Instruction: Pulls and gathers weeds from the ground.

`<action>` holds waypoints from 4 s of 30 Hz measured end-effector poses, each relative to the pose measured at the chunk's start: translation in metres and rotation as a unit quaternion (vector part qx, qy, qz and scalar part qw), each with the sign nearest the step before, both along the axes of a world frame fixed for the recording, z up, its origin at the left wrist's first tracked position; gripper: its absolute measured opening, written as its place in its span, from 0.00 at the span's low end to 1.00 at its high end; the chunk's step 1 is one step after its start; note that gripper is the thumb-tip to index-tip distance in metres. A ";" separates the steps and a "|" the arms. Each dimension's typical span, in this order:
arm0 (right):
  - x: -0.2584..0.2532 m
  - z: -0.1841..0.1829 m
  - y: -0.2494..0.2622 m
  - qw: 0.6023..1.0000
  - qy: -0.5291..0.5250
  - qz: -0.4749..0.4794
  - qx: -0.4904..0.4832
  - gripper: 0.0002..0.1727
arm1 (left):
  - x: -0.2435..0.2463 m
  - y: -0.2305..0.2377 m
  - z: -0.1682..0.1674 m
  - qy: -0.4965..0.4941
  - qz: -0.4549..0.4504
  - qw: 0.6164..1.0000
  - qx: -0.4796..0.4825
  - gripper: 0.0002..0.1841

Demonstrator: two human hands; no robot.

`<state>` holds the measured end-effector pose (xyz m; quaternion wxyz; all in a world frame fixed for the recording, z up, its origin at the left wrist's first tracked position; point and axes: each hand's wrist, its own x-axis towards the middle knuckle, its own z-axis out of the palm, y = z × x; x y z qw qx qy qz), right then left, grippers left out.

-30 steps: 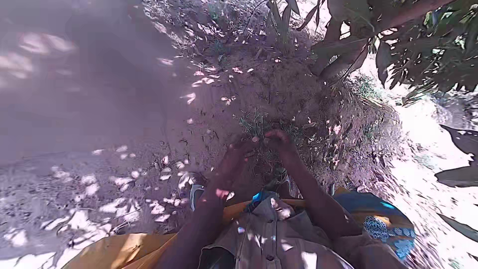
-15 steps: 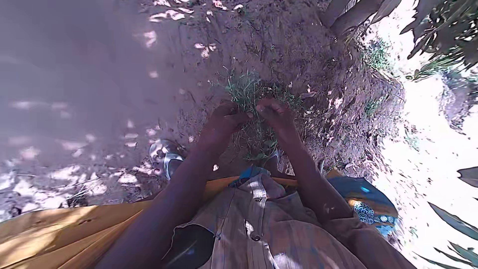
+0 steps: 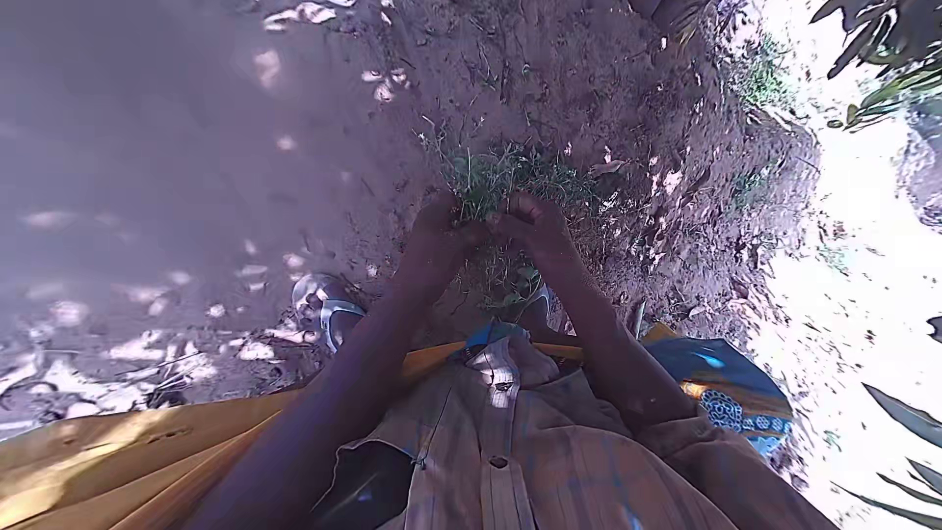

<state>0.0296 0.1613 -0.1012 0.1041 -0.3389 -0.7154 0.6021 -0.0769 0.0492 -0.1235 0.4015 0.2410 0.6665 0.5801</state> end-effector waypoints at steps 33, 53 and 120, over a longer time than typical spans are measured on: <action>0.005 0.002 0.006 0.999 -0.007 -0.035 -0.015 0.09 | -0.009 -0.001 0.004 -0.204 0.087 0.974 0.036 0.12; -0.001 -0.003 0.003 0.996 0.022 -0.017 -0.082 0.06 | -0.006 -0.004 -0.004 -0.136 0.000 0.991 0.016 0.12; -0.004 -0.002 -0.002 0.993 0.004 -0.001 -0.114 0.04 | 0.000 0.001 0.010 -0.271 0.064 0.960 0.004 0.09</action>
